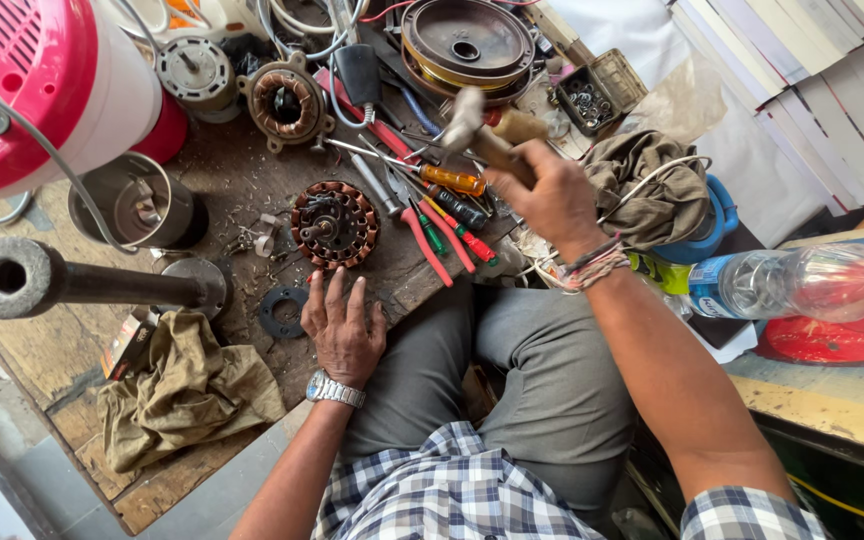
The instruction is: The person sits at a cluttered workbench and uses a hammer and pliers to disassemble and adjust a small copper-wound electrical component. They repeatedly tap the component, remove parts, and wipe the work area with a cloth.
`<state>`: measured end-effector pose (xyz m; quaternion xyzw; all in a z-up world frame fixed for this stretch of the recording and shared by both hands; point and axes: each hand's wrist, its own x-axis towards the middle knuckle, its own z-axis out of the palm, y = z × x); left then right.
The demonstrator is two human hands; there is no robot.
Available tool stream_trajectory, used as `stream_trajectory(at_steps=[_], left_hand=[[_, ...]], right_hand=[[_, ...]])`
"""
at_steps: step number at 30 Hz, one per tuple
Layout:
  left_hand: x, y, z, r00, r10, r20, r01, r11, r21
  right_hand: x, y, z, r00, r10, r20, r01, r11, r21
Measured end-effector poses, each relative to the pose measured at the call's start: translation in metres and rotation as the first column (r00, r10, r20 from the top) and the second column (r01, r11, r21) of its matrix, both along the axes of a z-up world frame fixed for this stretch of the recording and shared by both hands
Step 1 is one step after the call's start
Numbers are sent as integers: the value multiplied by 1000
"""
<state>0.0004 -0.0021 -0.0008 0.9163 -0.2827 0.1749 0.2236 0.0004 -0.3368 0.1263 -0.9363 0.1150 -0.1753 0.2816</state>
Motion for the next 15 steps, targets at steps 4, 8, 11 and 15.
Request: stream_trajectory(at_steps=[4, 8, 11, 15], left_hand=[[0, 0, 1, 1000, -8, 4, 8, 1000, 15], [1, -1, 1, 1000, -1, 9, 1, 1000, 13], [1, 1, 0, 1000, 1, -1, -1, 1000, 12], [0, -1, -1, 1000, 3, -5, -3, 1000, 7]], right_hand=[[7, 16, -12, 967, -34, -252, 1, 991, -133], [13, 16, -24, 932, -53, -359, -10, 985, -170], [15, 15, -29, 940, -2, -340, -50, 988, -145], [15, 12, -31, 946, 58, -319, -101, 988, -120]])
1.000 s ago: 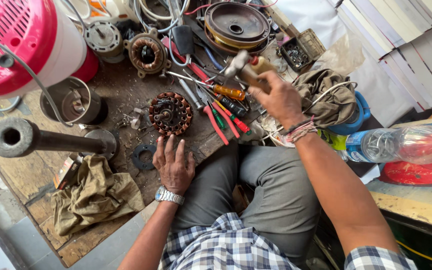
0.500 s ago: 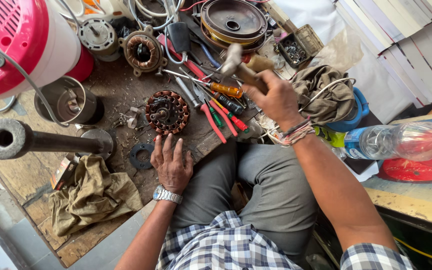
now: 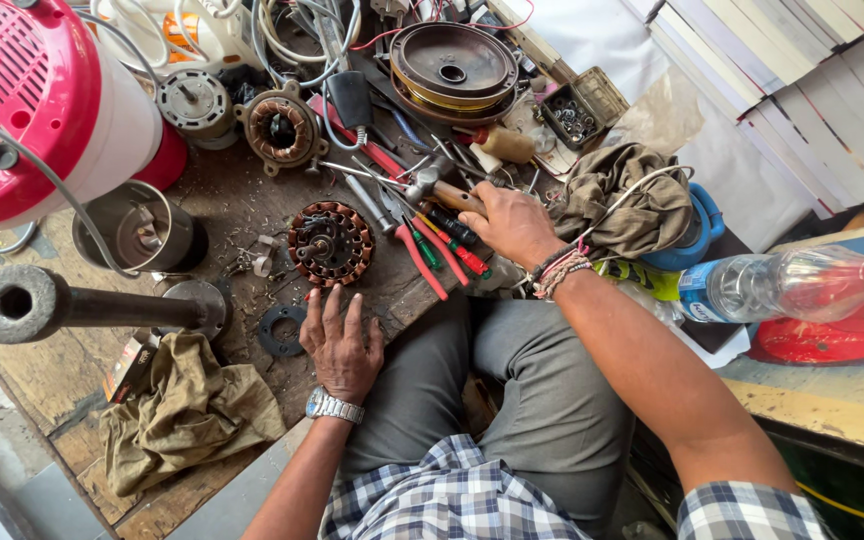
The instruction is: The person sits at a cluttered workbench and uses a hammer and pliers to disassemble and adjust a small copper-wound electrical component. They repeatedly tap the component, remove parts, and wipe the work area with a cloth.
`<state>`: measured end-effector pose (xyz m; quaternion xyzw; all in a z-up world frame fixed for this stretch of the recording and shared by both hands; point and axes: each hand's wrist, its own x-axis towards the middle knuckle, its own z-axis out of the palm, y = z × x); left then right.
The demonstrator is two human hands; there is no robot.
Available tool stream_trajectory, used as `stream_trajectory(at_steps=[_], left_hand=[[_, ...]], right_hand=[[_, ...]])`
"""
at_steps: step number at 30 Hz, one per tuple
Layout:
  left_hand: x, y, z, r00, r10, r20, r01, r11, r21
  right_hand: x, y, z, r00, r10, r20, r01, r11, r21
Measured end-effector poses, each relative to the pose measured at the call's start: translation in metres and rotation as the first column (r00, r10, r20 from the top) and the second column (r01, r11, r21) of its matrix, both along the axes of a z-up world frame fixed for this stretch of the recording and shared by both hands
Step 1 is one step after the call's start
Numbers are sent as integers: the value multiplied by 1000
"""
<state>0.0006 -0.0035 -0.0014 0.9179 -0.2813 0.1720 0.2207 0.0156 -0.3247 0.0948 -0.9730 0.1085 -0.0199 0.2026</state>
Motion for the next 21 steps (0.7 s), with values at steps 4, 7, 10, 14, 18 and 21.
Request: stream_trajectory(at_steps=[4, 7, 10, 14, 18, 21], left_hand=[[0, 2, 1, 1000, -5, 5, 6, 1000, -19], [0, 1, 2, 1000, -5, -1, 5, 1000, -21], [0, 1, 3, 1000, -4, -3, 4, 1000, -14], [0, 1, 4, 1000, -15, -2, 15, 1000, -7], [1, 2, 5, 1000, -10, -4, 10, 1000, 0], [-1, 1, 4, 1000, -8, -12, 8, 1000, 4]], right_hand=[[0, -10, -8, 988, -72, -133, 69, 997, -27], [3, -31, -18, 973, -212, -89, 210, 977, -35], [14, -55, -30, 969, -196, 150, 221, 960, -170], [34, -67, -44, 945, -51, 323, 167, 925, -342], [44, -65, -50, 968, -78, 237, 158, 927, -339], [35, -71, -46, 958, -170, 232, 228, 940, -252]])
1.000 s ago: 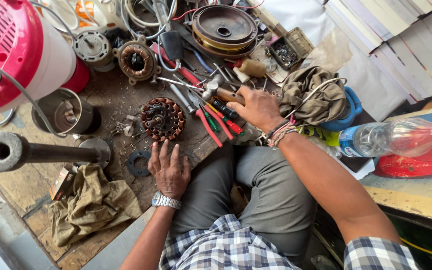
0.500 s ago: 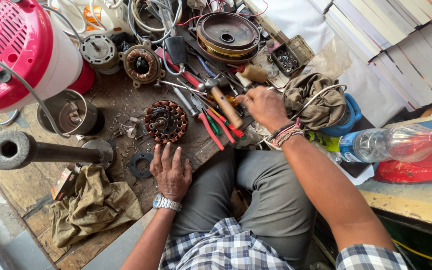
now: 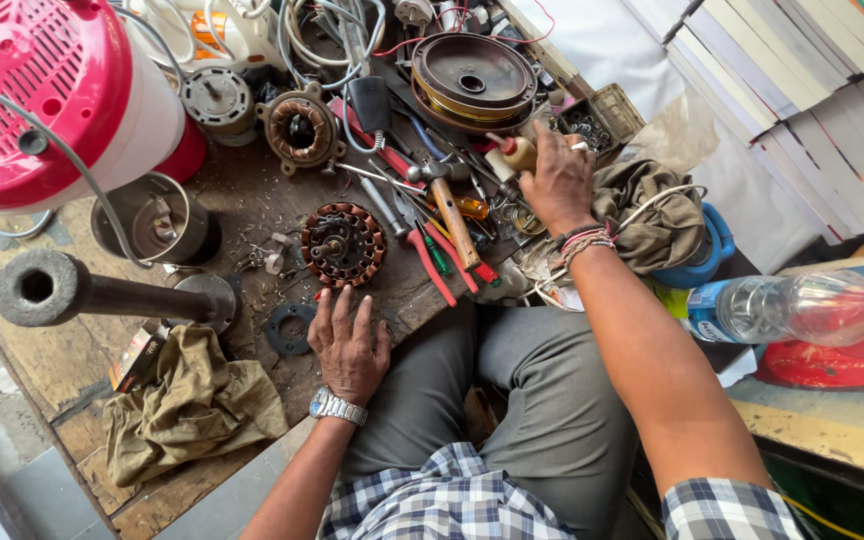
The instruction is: The person sits at a cluttered workbench and uses a hammer and pliers to disassemble and adjust a small copper-wound electrical component. They repeatedly tap the component, remove parts, and wipe the work area with a cloth.
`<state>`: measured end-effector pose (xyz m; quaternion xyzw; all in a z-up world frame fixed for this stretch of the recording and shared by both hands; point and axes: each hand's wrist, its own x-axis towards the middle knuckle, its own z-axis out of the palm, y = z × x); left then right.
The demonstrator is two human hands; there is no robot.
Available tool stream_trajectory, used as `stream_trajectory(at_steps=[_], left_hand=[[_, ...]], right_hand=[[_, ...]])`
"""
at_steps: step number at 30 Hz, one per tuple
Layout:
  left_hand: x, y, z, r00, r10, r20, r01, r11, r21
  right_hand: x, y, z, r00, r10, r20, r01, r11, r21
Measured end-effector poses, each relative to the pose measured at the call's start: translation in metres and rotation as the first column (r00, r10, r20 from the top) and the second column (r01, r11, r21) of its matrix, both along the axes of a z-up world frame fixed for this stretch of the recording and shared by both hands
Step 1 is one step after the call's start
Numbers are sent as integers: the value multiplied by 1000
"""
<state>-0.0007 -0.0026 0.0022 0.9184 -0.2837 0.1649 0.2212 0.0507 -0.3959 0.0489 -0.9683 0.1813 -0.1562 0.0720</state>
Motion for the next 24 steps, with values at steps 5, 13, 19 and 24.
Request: stream_trajectory(at_steps=[5, 13, 19, 24], left_hand=[[1, 1, 1, 1000, 5, 8, -5, 999, -34], [1, 1, 1, 1000, 1, 10, -1, 999, -37], [1, 1, 2, 1000, 5, 4, -5, 999, -37], [2, 2, 1, 1000, 0, -3, 0, 1000, -27]], right_hand=[[-15, -18, 22, 955, -214, 205, 127, 920, 370], [-35, -22, 23, 930, -192, 314, 61, 922, 384], [-26, -13, 8, 982, -89, 168, 32, 949, 314], [-24, -11, 23, 982, -110, 155, 45, 929, 368]])
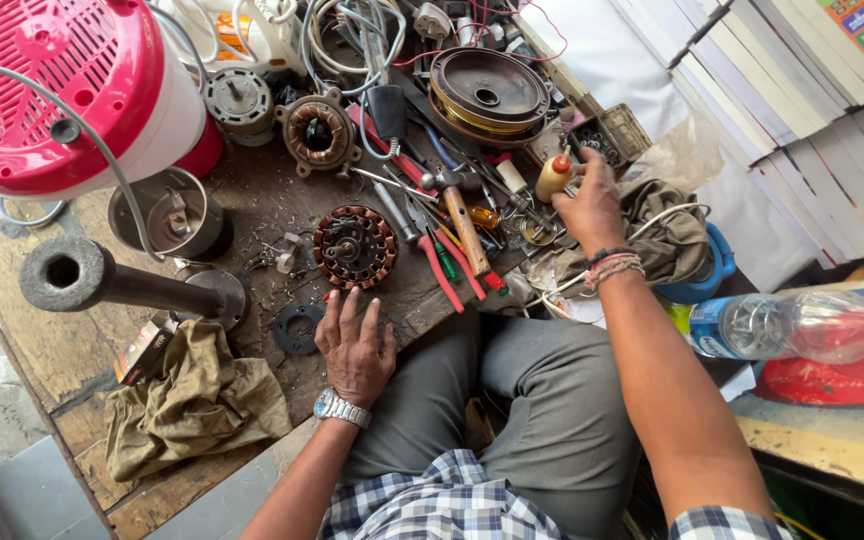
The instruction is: The person sits at a cluttered workbench and uses a hammer and pliers to disassemble and adjust a small copper-wound electrical component. They repeatedly tap the component, remove parts, and wipe the work area with a cloth.
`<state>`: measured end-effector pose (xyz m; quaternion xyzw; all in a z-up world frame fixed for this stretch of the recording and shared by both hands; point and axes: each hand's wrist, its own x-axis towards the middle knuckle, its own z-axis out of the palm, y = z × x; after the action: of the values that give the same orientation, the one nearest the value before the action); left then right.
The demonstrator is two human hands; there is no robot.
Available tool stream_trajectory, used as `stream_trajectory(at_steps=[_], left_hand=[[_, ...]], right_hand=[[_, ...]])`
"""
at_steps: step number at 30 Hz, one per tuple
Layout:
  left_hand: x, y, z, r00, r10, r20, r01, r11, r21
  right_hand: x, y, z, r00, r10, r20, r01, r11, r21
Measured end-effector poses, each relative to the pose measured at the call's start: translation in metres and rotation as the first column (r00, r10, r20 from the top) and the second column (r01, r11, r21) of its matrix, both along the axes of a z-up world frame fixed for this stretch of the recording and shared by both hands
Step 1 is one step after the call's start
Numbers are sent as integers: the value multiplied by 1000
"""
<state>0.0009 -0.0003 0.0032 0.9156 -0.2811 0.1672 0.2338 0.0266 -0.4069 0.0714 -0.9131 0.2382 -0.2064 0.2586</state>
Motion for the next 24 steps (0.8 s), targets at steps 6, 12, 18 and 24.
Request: stream_trajectory(at_steps=[6, 12, 18, 24], left_hand=[[0, 0, -5, 1000, -6, -4, 6, 1000, -1], [0, 0, 0, 1000, -15, -14, 15, 1000, 9], [0, -2, 3, 1000, -7, -8, 7, 1000, 10], [-1, -2, 0, 1000, 11, 4, -11, 999, -39]], right_hand=[[5, 36, 26, 970, 139, 199, -68, 942, -328], [63, 110, 6, 864, 502, -33, -498, 845, -194], [98, 111, 1, 894, 426, 141, -443, 888, 125], [96, 115, -6, 994, 99, -45, -69, 892, 447]])
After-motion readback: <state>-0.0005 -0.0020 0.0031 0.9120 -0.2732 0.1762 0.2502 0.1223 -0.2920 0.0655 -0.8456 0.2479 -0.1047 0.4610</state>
